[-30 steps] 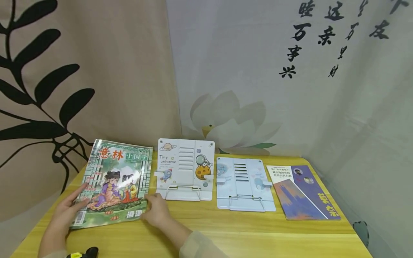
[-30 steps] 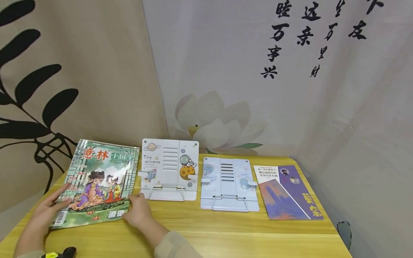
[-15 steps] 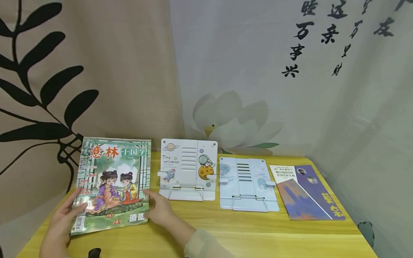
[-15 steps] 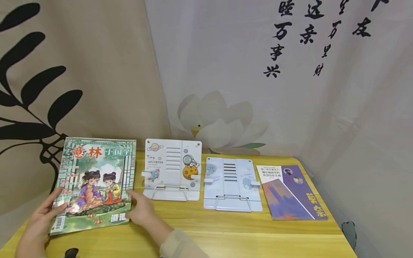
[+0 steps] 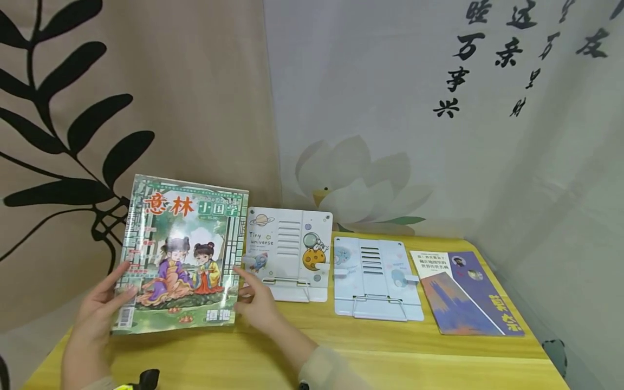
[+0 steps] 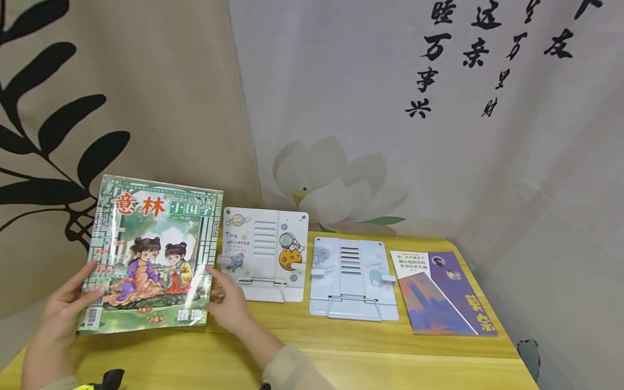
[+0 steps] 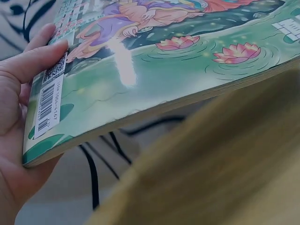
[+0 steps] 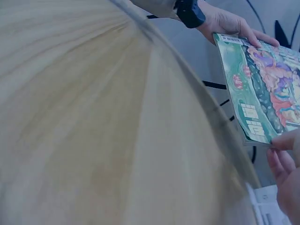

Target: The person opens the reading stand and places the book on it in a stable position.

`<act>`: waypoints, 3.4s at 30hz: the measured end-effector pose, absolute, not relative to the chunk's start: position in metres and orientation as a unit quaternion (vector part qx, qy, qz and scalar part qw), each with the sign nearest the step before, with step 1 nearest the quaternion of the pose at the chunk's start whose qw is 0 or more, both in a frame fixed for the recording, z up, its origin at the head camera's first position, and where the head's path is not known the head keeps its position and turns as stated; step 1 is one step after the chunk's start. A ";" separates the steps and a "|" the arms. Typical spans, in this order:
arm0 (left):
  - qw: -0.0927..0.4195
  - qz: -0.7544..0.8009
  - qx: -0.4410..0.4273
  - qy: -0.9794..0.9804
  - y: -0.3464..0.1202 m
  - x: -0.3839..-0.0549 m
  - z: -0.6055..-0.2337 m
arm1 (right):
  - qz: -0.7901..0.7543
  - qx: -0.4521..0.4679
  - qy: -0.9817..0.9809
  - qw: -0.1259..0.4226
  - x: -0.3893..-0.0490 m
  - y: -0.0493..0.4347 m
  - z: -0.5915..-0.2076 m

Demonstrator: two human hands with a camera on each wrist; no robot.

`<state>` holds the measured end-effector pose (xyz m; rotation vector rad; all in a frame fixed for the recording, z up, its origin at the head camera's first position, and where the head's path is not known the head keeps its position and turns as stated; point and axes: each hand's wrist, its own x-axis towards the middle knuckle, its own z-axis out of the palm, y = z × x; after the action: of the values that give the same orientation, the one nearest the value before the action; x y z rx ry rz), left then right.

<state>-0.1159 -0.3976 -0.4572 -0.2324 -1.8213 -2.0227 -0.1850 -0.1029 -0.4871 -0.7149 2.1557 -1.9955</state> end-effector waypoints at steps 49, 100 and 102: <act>0.170 -0.481 -0.161 -0.845 -0.263 -0.237 -0.309 | -0.509 -0.306 0.794 -0.132 -0.265 0.074 -0.322; 0.187 -0.444 -0.130 -0.867 -0.250 -0.278 -0.410 | -0.459 -0.220 0.846 -0.157 -0.300 0.064 -0.428; 0.188 -0.446 -0.128 -0.865 -0.250 -0.277 -0.414 | -0.461 -0.219 0.847 -0.149 -0.298 0.063 -0.431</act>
<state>-0.2765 -0.2502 -0.4140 -0.3605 -2.4350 -1.2556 -0.2977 0.0633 -0.4308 -0.7612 2.9482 -1.6041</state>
